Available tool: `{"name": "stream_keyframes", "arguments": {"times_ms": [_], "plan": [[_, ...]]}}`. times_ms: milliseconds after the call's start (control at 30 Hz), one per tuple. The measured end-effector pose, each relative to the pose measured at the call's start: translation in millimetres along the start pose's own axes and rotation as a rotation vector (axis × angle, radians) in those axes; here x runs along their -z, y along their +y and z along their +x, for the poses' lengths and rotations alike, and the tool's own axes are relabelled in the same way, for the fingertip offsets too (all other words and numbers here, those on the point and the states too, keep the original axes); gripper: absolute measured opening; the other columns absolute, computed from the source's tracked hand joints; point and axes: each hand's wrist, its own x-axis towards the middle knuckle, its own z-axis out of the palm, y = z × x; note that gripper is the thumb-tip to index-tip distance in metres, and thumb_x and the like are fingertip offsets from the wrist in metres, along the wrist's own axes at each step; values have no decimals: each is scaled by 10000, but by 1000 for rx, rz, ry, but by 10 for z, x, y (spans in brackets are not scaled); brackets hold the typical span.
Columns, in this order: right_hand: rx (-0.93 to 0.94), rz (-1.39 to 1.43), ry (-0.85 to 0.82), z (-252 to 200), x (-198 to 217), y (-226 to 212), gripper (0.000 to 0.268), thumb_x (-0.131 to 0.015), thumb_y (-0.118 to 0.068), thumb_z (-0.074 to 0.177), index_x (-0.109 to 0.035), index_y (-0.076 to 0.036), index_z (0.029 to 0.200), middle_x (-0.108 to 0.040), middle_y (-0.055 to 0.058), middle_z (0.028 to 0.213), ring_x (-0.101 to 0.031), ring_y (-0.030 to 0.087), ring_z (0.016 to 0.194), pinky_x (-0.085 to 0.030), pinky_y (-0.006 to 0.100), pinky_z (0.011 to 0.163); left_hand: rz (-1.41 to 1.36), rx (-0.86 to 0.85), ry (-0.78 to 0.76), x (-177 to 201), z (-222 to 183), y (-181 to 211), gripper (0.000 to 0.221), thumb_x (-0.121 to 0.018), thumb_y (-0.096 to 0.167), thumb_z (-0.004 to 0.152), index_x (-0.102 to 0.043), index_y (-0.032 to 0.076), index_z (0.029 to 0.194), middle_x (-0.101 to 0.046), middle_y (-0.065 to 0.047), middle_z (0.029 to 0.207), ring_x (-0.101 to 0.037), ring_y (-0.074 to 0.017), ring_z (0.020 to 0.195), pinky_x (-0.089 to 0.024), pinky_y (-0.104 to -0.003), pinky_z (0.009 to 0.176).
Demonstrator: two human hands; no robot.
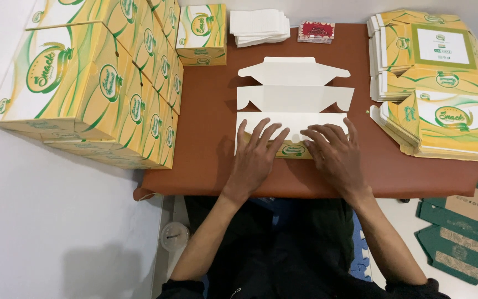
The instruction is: Assembling a cardboard snack box by folding flaps and tucking tabs, then placing a small packet inside.
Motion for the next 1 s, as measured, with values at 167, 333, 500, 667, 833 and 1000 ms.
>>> {"name": "stream_keyframes", "arguments": {"times_ms": [167, 333, 500, 667, 833, 1000], "plan": [[13, 8, -20, -38, -180, -72, 386, -598, -246, 1123, -667, -300, 1499, -621, 106, 1516, -512, 328, 1465, -226, 629, 1273, 10, 45, -28, -127, 9, 142, 611, -546, 157, 1123, -339, 161, 1697, -266, -202, 1772, -170, -385, 1670, -99, -798, 1244], [-20, 5, -97, 39, -195, -130, 528, -506, -299, 1154, -445, -290, 1678, -292, 168, 1778, -184, 399, 1652, -72, 700, 1265, -143, 100, -53, -230, 5, 127, 702, -496, 316, 1135, -215, 104, 1743, -97, -215, 1825, -39, -369, 1697, 28, -790, 1260], [-109, -22, -378, 10, -368, -12, 613, -275, -553, 1153, -305, -316, 1717, -109, 122, 1829, 27, 370, 1685, 72, 652, 1303, -195, 135, -239, -322, -23, 70, 784, -440, 476, 1111, -142, 144, 1755, -55, -179, 1833, -1, -368, 1699, 106, -769, 1258], [-161, -21, -523, 40, -350, -37, 679, -242, -642, 1122, -233, -341, 1730, -78, 125, 1824, 39, 364, 1678, 103, 633, 1305, -191, 169, -389, -214, 27, 83, 816, -420, 532, 1093, -124, 159, 1756, 2, -166, 1834, 35, -365, 1695, 105, -768, 1257], [-175, -50, -632, 37, -433, 18, 718, -164, -702, 1105, -156, -366, 1739, -50, 130, 1821, 60, 365, 1672, 137, 652, 1285, -183, 169, -437, -270, 29, 93, 819, -421, 472, 1070, -112, 155, 1759, 8, -146, 1837, 33, -347, 1696, 109, -764, 1256], [-176, 16, -650, 41, -440, 65, 706, -140, -684, 1117, -168, -349, 1738, -50, 124, 1821, 44, 370, 1668, 157, 666, 1268, -234, 200, -421, -269, 21, 63, 714, -309, 384, 1102, -146, 137, 1752, -20, -151, 1834, 1, -352, 1693, 84, -752, 1265]]}}
